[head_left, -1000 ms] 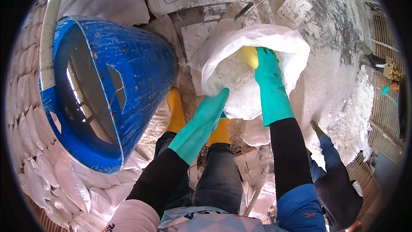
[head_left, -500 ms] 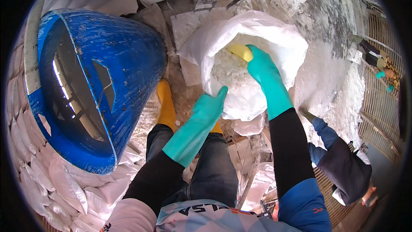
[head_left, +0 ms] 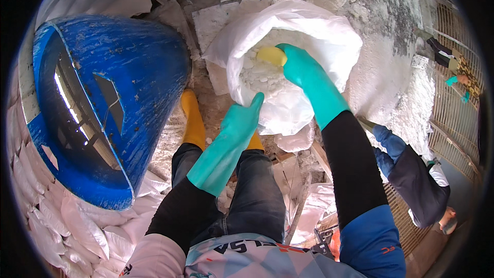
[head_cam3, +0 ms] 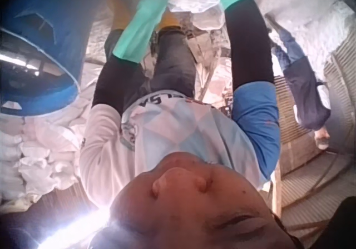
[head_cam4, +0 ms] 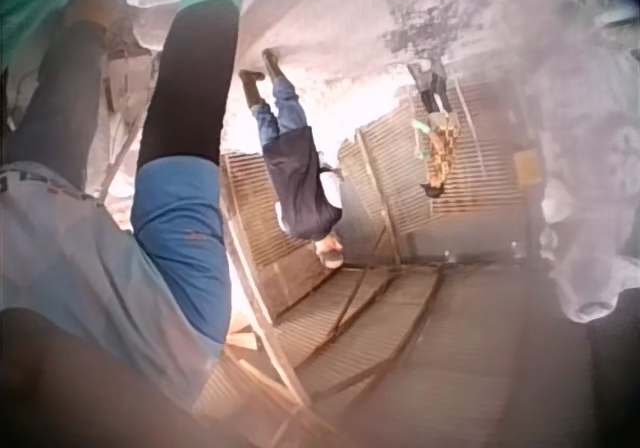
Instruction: The person scoops white powder from a large pile on the floor into a white sack using a yellow scoop. They then place the filled sack onto a digital scale to weigh it. The person adjusts the sack and the scoop during the process. Other workers are visible in the background performing similar tasks.
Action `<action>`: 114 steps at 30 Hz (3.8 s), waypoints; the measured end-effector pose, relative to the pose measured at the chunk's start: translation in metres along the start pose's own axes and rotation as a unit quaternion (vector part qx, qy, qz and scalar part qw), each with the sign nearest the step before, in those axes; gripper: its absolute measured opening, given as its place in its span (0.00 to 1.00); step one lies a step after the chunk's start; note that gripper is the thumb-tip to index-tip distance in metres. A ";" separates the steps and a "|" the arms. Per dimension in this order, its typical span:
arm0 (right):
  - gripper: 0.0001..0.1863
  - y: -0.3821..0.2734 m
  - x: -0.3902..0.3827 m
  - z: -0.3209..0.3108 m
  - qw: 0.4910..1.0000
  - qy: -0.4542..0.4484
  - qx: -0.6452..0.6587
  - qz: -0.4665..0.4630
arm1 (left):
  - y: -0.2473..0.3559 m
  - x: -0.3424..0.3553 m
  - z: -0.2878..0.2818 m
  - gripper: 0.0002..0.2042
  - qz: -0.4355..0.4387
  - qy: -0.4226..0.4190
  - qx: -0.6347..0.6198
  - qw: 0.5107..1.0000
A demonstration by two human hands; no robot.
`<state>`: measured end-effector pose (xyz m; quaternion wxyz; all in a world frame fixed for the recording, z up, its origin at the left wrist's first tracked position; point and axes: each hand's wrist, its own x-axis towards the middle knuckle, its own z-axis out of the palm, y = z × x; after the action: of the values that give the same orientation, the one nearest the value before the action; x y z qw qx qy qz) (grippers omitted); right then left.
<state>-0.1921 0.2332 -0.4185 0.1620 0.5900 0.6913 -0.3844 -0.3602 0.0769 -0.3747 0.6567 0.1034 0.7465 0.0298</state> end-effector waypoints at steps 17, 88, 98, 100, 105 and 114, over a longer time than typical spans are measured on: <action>0.28 -0.009 -0.004 -0.001 0.997 -0.072 -0.012 -0.010 | -0.022 0.002 0.003 0.44 0.030 0.021 -0.022 0.999; 0.31 0.054 -0.110 -0.018 0.729 -0.058 0.682 0.004 | -0.102 -0.043 -0.061 0.24 0.075 -0.049 -0.161 0.983; 0.34 0.157 -0.284 0.016 0.632 0.144 0.758 0.070 | -0.115 -0.040 -0.034 0.24 0.066 -0.042 -0.101 0.992; 0.34 0.195 -0.317 0.051 0.601 0.173 0.772 0.111 | -0.117 -0.039 -0.028 0.25 0.067 -0.041 -0.079 0.994; 0.35 0.284 -0.364 0.185 0.529 0.253 0.782 0.212 | -0.122 -0.035 -0.014 0.25 0.059 -0.028 -0.021 0.998; 0.31 0.352 -0.318 0.351 0.425 0.347 0.715 0.433 | -0.126 -0.041 0.001 0.21 0.043 -0.006 0.025 0.999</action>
<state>0.1387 -0.2377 -0.5517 -0.4268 0.7992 -0.1804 -0.3828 -0.3686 -0.0538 -0.3581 0.6566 0.1522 0.7377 0.0390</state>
